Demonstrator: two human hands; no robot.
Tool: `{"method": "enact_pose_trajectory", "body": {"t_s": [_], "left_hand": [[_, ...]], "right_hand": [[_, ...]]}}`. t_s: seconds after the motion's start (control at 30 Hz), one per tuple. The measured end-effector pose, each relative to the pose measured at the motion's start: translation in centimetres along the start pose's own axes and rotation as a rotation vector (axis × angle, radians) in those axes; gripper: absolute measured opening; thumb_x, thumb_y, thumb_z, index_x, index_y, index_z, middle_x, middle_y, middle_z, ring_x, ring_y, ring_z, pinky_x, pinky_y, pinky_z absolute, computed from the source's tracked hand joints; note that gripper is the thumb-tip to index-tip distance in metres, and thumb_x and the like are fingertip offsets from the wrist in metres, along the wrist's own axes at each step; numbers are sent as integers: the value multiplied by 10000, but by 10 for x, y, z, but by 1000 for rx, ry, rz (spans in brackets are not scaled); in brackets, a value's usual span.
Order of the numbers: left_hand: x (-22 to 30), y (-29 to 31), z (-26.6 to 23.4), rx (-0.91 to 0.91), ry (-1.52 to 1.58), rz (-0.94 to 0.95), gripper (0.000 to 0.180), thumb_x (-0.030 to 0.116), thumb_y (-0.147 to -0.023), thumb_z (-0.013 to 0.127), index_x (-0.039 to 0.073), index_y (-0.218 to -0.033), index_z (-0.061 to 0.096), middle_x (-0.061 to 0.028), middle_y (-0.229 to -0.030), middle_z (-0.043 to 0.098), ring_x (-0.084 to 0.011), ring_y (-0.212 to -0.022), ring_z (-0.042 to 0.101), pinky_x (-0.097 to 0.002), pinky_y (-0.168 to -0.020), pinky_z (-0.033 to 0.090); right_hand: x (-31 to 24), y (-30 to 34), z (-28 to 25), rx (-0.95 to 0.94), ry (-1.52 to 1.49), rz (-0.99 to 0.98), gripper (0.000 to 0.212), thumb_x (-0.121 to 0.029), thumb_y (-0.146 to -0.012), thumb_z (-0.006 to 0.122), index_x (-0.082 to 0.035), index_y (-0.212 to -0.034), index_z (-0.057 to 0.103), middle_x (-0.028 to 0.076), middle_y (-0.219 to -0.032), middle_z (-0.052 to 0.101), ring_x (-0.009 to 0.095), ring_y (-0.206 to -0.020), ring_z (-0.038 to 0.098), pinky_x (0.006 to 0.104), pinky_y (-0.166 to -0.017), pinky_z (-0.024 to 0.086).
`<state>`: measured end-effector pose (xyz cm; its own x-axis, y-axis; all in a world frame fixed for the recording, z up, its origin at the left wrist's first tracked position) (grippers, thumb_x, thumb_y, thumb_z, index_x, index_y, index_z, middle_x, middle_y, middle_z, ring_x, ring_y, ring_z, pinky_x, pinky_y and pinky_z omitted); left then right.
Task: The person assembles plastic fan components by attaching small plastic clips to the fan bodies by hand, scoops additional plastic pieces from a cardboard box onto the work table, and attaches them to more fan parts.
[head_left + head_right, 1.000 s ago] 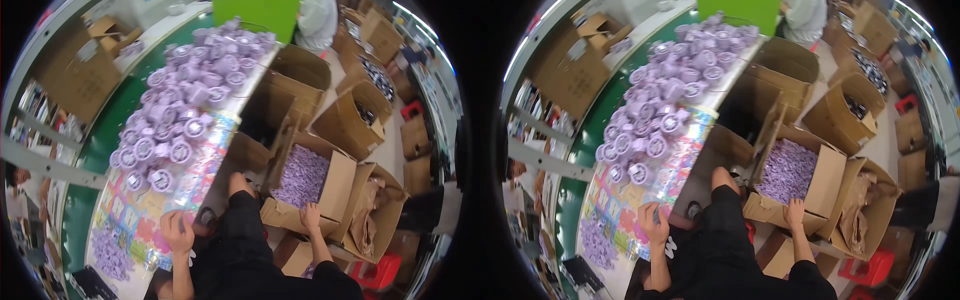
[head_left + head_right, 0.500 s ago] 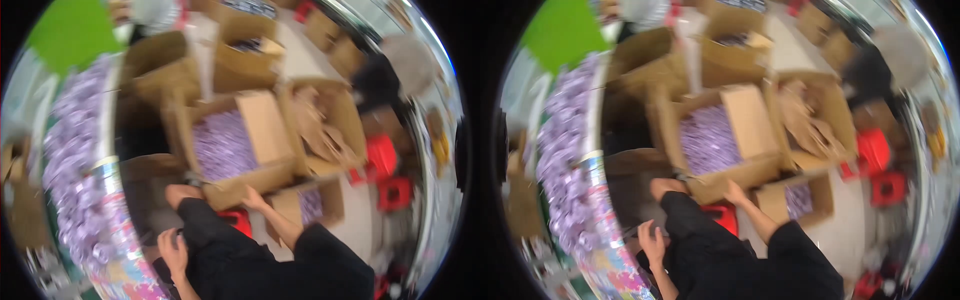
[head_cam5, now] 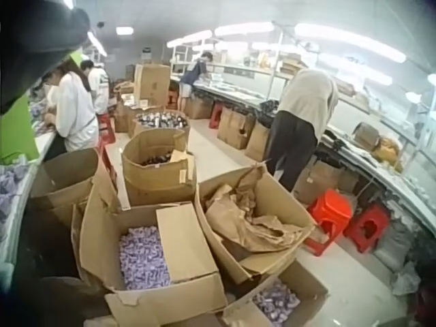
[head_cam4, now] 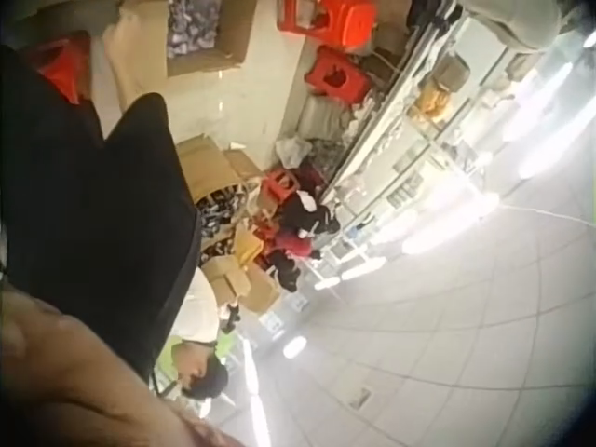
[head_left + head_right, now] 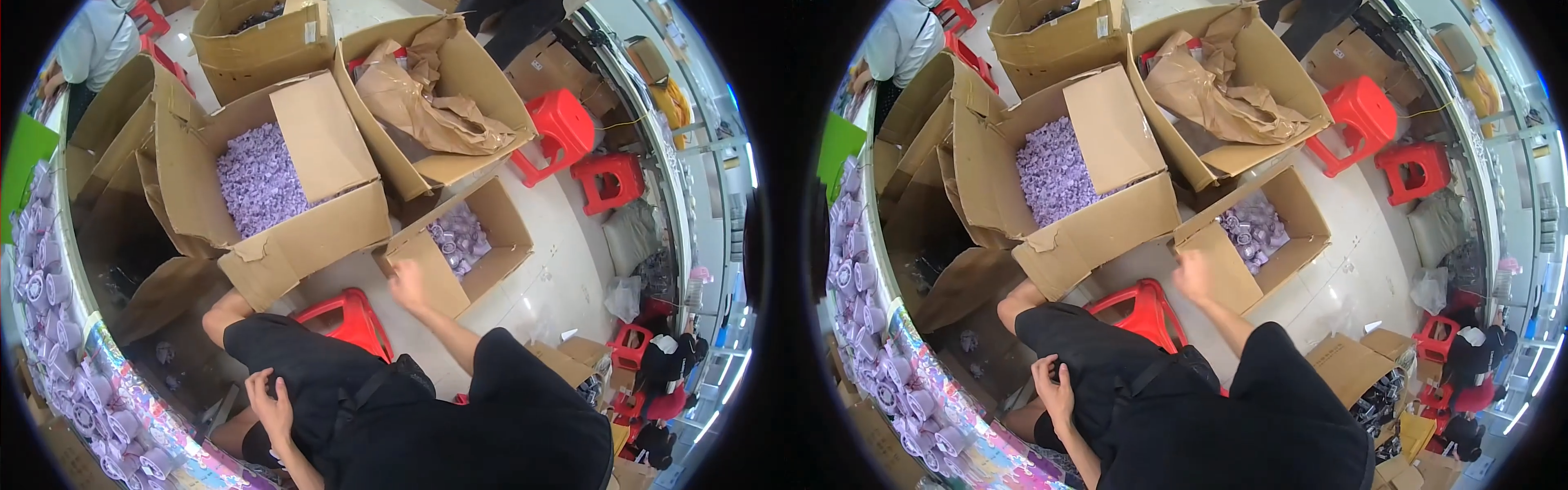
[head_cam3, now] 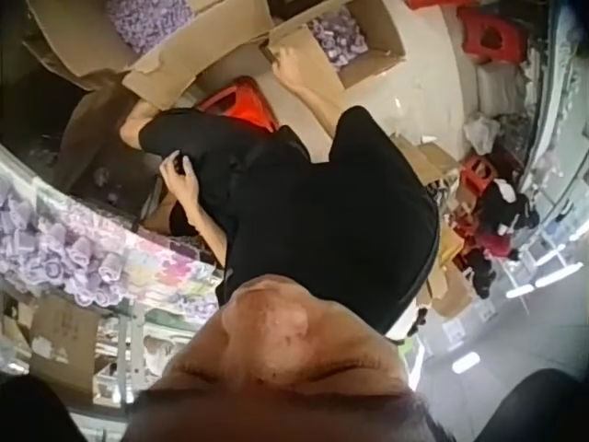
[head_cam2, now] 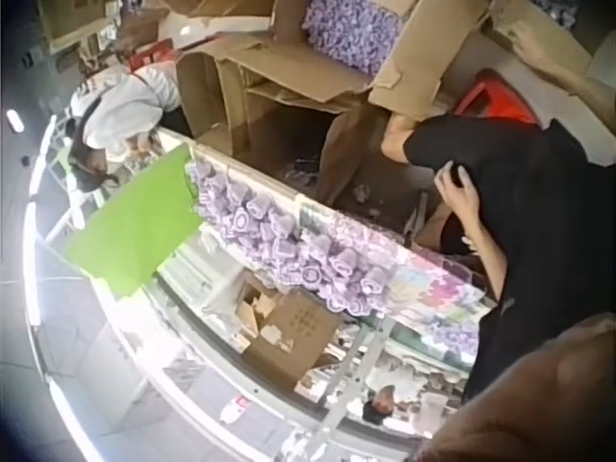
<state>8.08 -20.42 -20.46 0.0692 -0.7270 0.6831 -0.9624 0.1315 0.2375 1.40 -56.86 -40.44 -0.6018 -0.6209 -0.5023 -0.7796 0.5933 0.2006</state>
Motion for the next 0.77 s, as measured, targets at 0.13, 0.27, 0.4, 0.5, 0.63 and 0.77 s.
{"method": "enact_pose_trajectory", "body": {"t_s": [0.13, 0.27, 0.4, 0.5, 0.63, 0.77], "left_hand": [[-26, 6, -2, 99, 5, -20, 96, 37, -862, 640, 1, -943, 604, -103, -927, 540, -230, -798, 546, -320, -736, 460], [-33, 5, 4, 183, 46, -98, 97, 61, -884, 641, 14, -854, 562, -75, -828, 503, -193, -727, 505, -296, -678, 432], [-14, 8, 28, 235, 91, -156, 105, 42, -885, 649, 3, -844, 561, -81, -797, 515, -191, -684, 517, -293, -655, 442], [1, 34, 28, 326, 91, -125, 56, 24, -844, 665, 20, -855, 610, -93, -844, 574, -236, -775, 578, -314, -707, 473], [65, 35, 38, -54, -2, 312, 302, 306, -755, 764, 124, -992, 719, -96, -1042, 658, -291, -1076, 595, -460, -962, 419], [59, 33, 53, -402, -359, 475, 486, 525, -810, 697, 156, -1126, 717, -129, -1232, 612, -294, -1299, 472, -483, -1159, 286]], "right_hand": [[112, 0, -28, -51, 257, 394, 620, -223, -691, 782, 19, -1213, 551, 233, -1172, 611, 398, -1132, 577, 437, -998, 473], [209, -11, -24, -227, 98, 532, 957, -328, -580, 907, 118, -1299, 459, 242, -1299, 573, 331, -1199, 570, 417, -1007, 475], [253, -5, -21, -335, -351, 502, 539, -149, -689, 834, 89, -1125, 625, 192, -1040, 689, 251, -950, 675, 365, -837, 553], [203, -7, -28, -443, -247, 495, 386, -124, -729, 796, 69, -1046, 687, 118, -941, 726, 211, -836, 693, 353, -752, 563], [168, 0, -63, -664, -5, 199, 355, -169, -756, 786, 0, -1062, 722, 122, -974, 749, 224, -863, 721, 368, -764, 563], [77, 25, -74, -608, 331, 24, 428, -247, -792, 749, -77, -1181, 696, 192, -1032, 727, 312, -1030, 697, 419, -917, 529]]}}
Point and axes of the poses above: each hand's wrist, its own y-axis away from the middle knuckle, its own z-axis out of the palm, x = y × z, the point moved 1 cm from there along -y, towards the middle knuckle
